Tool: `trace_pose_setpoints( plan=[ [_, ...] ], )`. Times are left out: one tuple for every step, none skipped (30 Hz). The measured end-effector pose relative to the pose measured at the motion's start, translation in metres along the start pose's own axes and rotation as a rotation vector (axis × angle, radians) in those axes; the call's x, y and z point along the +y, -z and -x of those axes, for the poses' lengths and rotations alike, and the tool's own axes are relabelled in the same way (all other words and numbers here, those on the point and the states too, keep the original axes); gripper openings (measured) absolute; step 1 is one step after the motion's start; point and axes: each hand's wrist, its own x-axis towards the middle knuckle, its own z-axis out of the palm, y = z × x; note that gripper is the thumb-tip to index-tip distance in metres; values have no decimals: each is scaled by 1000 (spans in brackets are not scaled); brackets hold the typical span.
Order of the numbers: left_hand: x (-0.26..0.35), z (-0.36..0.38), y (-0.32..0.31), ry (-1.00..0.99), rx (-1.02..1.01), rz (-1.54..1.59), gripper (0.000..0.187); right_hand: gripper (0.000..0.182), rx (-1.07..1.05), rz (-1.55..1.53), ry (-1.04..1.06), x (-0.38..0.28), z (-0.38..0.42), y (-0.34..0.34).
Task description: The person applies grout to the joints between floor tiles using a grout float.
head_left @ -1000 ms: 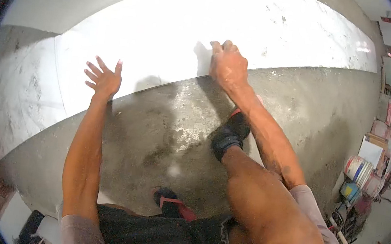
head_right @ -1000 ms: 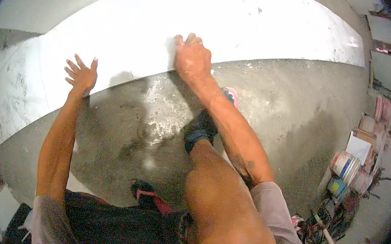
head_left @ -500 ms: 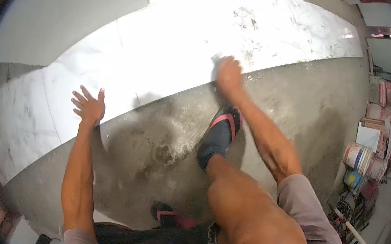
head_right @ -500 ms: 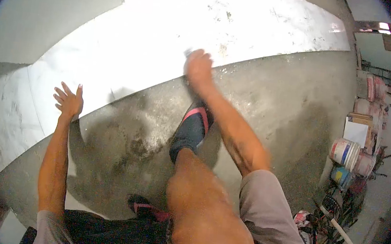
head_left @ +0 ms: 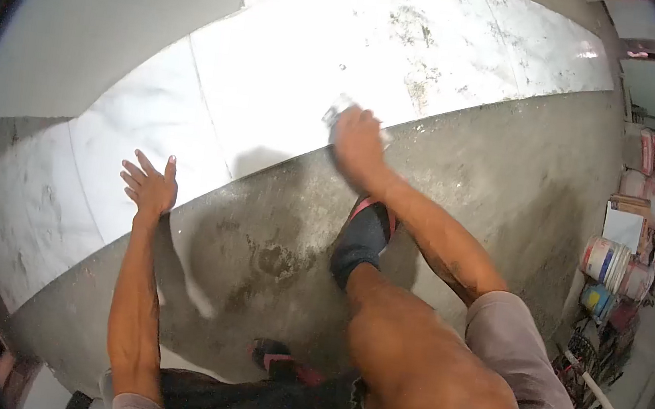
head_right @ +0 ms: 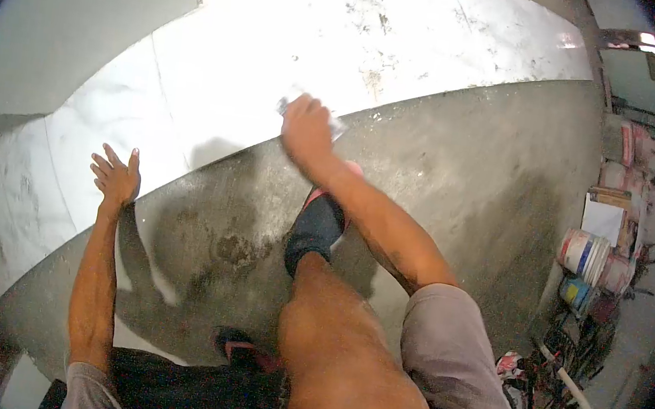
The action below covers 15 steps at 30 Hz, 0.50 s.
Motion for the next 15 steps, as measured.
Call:
trace_pose_setpoints(
  plan=[
    [-3,3,-2,5,-1,0,98,29,-69,57,-88,17,-9,-5],
    [-4,4,-2,-2,-1,-3,98,28,-60,-25,-259,32,-18,-19],
    [0,2,-1,-13,10,8,98,28,25,-138,-387,36,-24,-22],
    [2,1,-1,4,2,-9,98,28,-53,-45,-294,28,-19,-23],
    [4,0,3,11,-9,-13,97,28,-124,51,-204,10,-15,-14],
    [6,-2,4,17,-19,-13,97,28,-125,93,-64,-11,-6,-14],
    [4,0,3,30,-41,-19,97,25,-68,-132,42,-23,5,-1],
    [1,0,2,13,-34,-23,97,21,-5,-141,63,-15,8,-12],
    [0,1,1,2,-34,-25,97,17,54,-158,85,-1,13,-26],
    [1,2,3,-4,-31,-22,98,15,31,-161,2,20,10,-23],
    [0,4,5,-14,-25,-20,98,13,9,-161,-85,38,6,-14],
    [0,3,1,-8,-5,-19,98,23,-145,-202,-110,40,12,-4],
    [1,0,0,-9,-1,-27,98,25,-99,-232,21,40,24,-2],
    [1,0,-1,-9,1,-34,98,26,-57,-261,155,40,43,-7],
    [-2,0,-3,-1,-2,-45,98,28,-20,-295,295,44,55,-11]
  ],
)
